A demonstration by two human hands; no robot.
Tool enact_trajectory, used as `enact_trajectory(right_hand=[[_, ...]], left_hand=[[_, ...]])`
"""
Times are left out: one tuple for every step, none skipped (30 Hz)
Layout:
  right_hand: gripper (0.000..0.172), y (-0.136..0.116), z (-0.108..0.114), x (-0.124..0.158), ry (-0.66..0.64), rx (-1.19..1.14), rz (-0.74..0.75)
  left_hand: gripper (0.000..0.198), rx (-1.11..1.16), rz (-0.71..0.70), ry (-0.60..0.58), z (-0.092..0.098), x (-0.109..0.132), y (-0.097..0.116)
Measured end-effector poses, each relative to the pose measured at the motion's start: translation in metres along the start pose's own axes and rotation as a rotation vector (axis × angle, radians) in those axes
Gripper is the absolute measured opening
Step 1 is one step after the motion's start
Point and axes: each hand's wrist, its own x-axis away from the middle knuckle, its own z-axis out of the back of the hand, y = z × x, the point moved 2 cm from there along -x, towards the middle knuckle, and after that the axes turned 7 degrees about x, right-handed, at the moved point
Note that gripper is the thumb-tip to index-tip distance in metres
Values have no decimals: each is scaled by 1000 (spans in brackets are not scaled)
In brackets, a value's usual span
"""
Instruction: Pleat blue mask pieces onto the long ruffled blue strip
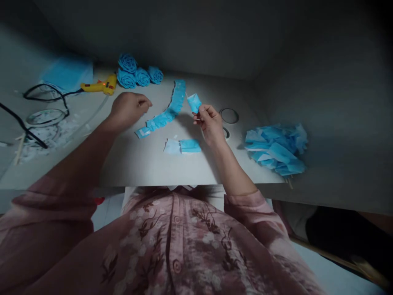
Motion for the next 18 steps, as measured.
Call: enact_trajectory(right_hand=[[52,0,-1,1,-5,-10,0],[53,-1,-1,1,-6,-20,-2],[53,-1,-1,1,-3,-28,-6],[54,-1,-2,2,3,-32,-12],[55,-1,-2,2,12,-30,-20],[55,-1,-1,2,20,-24,-30],[54,-1,-1,1,28,-16,-39],[54,-1,-1,1,33,-10,-47],[54,-2,-1,2,35,-9,-50],[53,-2,-1,2,33,-11,-50],[53,-3,-1,2,31,-13,-49],[52,-4,-1,3,30,-13,-48],[50,-5,-1,3,31,-9,-49],[49,-6,0,3,36,0,-51],[48,-7,0,4,45,11,-54],[48,-9,1,4,55,22,-56],[49,-10,2,3,67,32,-56],[51,-11,3,3,78,40,-55]], left_hand=[[27,-157,-9,-51,0,0,-4],[33,-278,-14,-111,-2,1,-8],[38,-364,-18,-177,-4,1,-11],[41,-424,-18,-236,-7,1,-13],[44,-462,-17,-281,-10,1,-14],[45,-485,-18,-313,-13,1,-15],[46,-499,-22,-337,-16,0,-15],[45,-505,-24,-352,-20,-1,-16],[44,-505,-24,-361,-24,-2,-16],[41,-498,-27,-362,-27,-3,-17],[37,-481,-29,-351,-31,-6,-17],[31,-450,-27,-326,-35,-8,-17],[24,-402,-31,-284,-39,-12,-16],[17,-335,-39,-228,-43,-16,-15],[12,-249,-55,-166,-46,-19,-13],[11,-149,-80,-102,-49,-23,-10],[13,-39,-104,-46,-52,-26,-7],[14,75,-123,-4,-55,-28,-4]])
